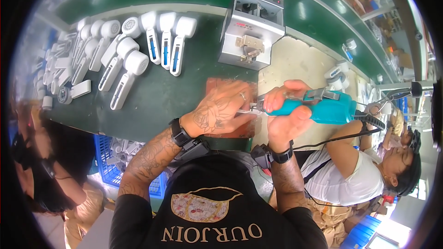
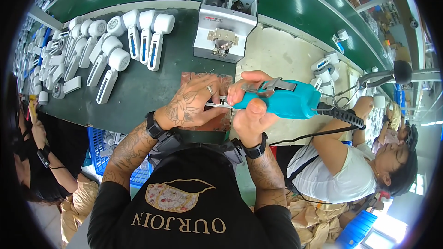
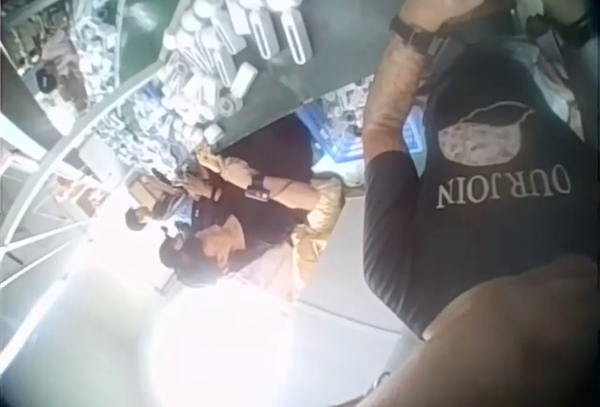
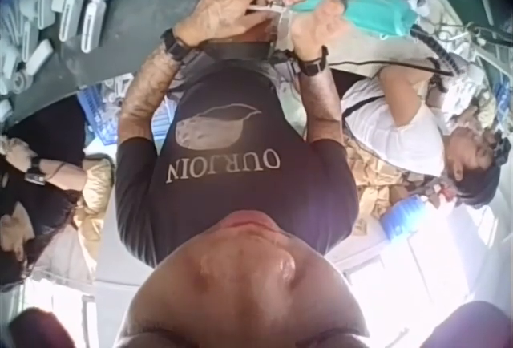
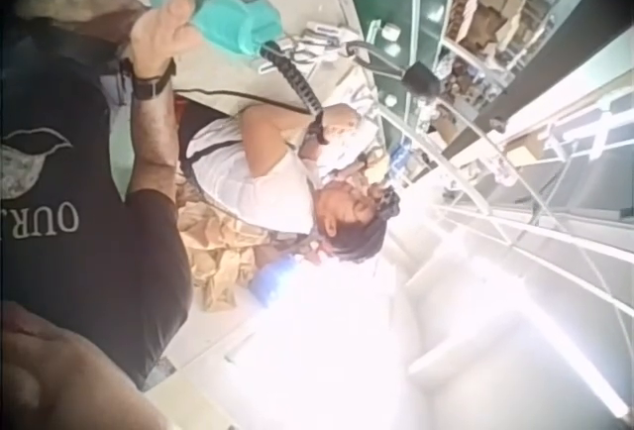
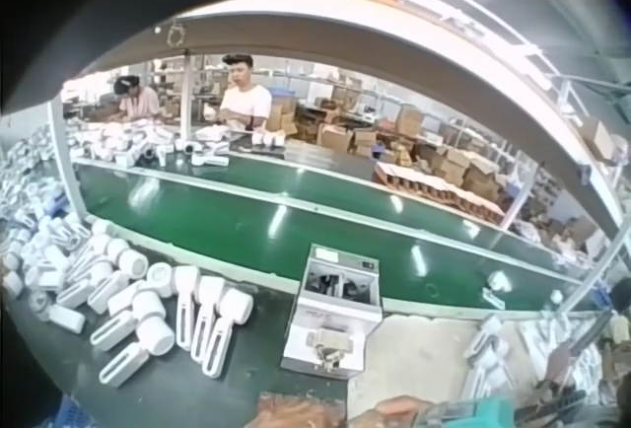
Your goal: The person picks up a white fan component, places it on a red block, and uses a teal power screwdriver to join the parts. They then set the assembled component aside on the workbench and reach for the next one to repeat the process.
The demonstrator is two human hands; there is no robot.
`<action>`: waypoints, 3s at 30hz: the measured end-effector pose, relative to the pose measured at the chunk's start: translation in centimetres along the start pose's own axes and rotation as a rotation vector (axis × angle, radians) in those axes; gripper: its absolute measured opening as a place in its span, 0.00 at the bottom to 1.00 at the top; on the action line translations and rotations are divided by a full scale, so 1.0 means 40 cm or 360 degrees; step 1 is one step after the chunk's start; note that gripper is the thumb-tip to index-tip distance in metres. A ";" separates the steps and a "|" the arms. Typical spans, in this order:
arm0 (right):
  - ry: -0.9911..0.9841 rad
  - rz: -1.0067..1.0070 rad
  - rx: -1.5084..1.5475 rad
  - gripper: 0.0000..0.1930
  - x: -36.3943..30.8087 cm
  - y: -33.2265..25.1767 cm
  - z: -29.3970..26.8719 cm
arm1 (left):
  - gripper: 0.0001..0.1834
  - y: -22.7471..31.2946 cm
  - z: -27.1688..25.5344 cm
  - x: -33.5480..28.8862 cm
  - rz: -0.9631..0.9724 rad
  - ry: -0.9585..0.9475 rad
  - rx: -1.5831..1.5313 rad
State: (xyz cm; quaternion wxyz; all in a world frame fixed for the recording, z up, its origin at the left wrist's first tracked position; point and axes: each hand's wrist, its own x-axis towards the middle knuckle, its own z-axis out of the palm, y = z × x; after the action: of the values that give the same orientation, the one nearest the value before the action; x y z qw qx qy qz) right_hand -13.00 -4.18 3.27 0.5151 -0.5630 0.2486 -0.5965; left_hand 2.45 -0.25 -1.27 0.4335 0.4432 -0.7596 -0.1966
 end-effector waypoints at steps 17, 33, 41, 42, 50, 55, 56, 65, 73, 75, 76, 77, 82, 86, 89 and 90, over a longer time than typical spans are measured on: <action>-0.0055 0.0013 0.0099 0.38 -0.005 0.002 -0.015 | 0.18 -0.005 0.015 -0.010 -0.0121 -0.0117 0.0016; -0.0044 -0.0123 -0.0300 0.26 0.217 0.041 0.058 | 0.20 -0.022 -0.016 -0.002 -0.0089 -0.0098 0.0233; -0.0161 -0.0165 -0.0224 0.18 0.248 0.134 0.099 | 0.22 -0.033 -0.013 -0.008 -0.0021 -0.0061 0.0239; -0.0156 -0.0164 -0.0230 0.18 0.248 0.135 0.095 | 0.22 -0.033 -0.013 -0.004 -0.0020 -0.0075 0.0279; -0.0136 0.0079 -0.0222 0.21 0.166 0.044 0.062 | 0.21 -0.035 -0.003 -0.013 -0.0121 -0.0028 0.0279; -0.0019 0.0093 -0.0266 0.32 0.097 0.018 -0.024 | 0.21 -0.039 -0.004 -0.006 -0.0120 -0.0085 0.0285; -0.0011 0.0097 -0.0268 0.32 0.092 0.024 -0.027 | 0.21 -0.036 -0.007 -0.006 -0.0125 -0.0118 0.0271; -0.0213 0.0088 -0.0233 0.24 0.074 0.040 -0.038 | 0.20 -0.034 0.004 -0.007 -0.0147 -0.0062 0.0291; -0.0235 0.0092 -0.0040 0.19 0.063 0.067 -0.047 | 0.21 -0.030 0.000 0.002 -0.0087 -0.0091 0.0407; -0.0232 0.0078 -0.0071 0.19 0.064 0.065 -0.040 | 0.21 -0.033 0.000 -0.001 -0.0066 -0.0061 0.0424; -0.0239 0.0068 -0.0096 0.19 0.067 0.064 -0.036 | 0.20 -0.035 0.000 -0.002 -0.0070 -0.0054 0.0391; -0.0248 0.0060 -0.0095 0.19 0.073 0.059 -0.034 | 0.20 -0.037 -0.001 -0.003 -0.0074 -0.0044 0.0358; -0.0123 0.0164 -0.0349 0.20 0.140 0.017 0.025 | 0.19 -0.033 -0.002 -0.006 -0.0065 -0.0046 0.0388; -0.0152 -0.0161 -0.0390 0.19 0.218 0.072 0.085 | 0.18 -0.028 -0.010 -0.008 -0.0077 -0.0009 0.0295; -0.0149 -0.0270 -0.0354 0.17 0.237 0.115 0.102 | 0.20 -0.028 -0.012 -0.014 -0.0068 -0.0061 0.0312; -0.0147 -0.0289 -0.0342 0.17 0.238 0.126 0.104 | 0.20 -0.028 -0.012 -0.013 -0.0069 -0.0051 0.0323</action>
State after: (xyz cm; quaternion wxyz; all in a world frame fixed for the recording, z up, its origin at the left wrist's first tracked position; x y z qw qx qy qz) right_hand -5.89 -13.26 3.83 0.4067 -0.6620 0.2351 -0.5840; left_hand 3.53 -0.37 -2.03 0.3698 0.4979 -0.7727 -0.1352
